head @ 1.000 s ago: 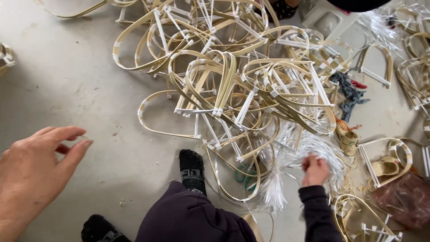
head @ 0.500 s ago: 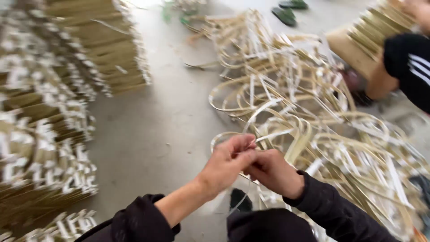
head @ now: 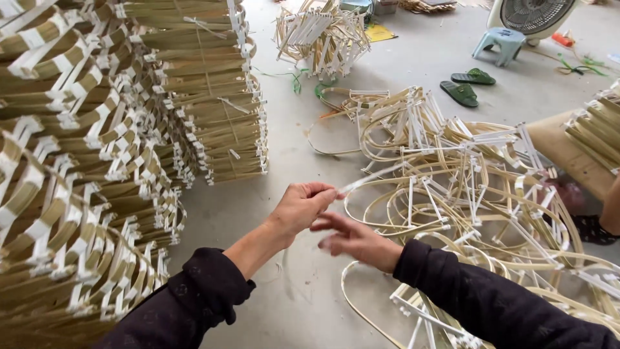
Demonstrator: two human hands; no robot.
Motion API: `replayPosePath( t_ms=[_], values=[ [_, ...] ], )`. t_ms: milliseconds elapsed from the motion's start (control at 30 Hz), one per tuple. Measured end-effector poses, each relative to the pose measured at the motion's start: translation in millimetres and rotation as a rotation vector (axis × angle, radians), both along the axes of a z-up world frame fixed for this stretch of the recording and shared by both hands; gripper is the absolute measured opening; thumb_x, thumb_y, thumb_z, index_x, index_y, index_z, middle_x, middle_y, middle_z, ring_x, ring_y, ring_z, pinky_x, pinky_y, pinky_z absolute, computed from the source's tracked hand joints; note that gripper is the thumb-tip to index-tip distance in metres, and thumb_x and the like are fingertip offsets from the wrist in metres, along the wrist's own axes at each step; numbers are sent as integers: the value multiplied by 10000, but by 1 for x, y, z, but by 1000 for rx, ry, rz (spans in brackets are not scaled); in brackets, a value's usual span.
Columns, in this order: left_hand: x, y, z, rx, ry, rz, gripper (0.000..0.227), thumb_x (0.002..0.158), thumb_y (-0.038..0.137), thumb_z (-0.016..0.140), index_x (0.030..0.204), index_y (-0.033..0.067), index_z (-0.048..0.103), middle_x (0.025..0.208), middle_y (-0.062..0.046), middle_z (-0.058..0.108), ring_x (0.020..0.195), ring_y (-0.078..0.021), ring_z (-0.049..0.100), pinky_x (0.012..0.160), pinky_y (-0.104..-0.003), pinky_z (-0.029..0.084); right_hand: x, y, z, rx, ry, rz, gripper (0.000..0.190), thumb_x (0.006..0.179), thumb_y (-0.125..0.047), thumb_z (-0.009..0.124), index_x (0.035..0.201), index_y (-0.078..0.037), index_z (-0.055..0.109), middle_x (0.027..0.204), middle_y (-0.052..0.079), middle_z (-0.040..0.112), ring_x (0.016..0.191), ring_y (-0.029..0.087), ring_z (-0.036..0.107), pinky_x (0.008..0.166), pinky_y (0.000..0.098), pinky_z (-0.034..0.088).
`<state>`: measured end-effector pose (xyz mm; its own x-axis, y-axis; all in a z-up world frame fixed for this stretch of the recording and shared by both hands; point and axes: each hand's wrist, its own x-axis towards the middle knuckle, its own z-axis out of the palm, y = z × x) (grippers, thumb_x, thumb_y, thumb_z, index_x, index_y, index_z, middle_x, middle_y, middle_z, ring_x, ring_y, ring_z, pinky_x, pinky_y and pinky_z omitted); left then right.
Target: Assembling and tying together bamboo strips to form frames.
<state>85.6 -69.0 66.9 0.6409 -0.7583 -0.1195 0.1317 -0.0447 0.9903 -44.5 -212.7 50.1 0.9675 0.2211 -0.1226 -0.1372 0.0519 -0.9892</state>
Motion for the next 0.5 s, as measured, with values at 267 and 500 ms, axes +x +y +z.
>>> replayPosePath(
  t_ms=[267, 500],
  values=[
    [47, -3, -42, 173, -138, 45, 254, 927, 244, 689, 1033, 39, 794, 781, 64, 682, 691, -20, 546, 606, -229, 458, 77, -62, -64, 373, -75, -593, 429, 1052, -338, 545, 1311, -4, 618, 1026, 50, 686, 751, 85, 585, 671, 256, 491],
    [68, 8, -138, 163, -68, 69, 293, 944, 298, 715, 985, 28, 822, 661, 111, 529, 606, -24, 402, 523, -261, 342, 89, -76, -115, 315, -42, -599, 422, 1080, -353, 487, 1258, -17, 672, 977, 56, 663, 714, 80, 576, 638, 246, 477]
  ],
)
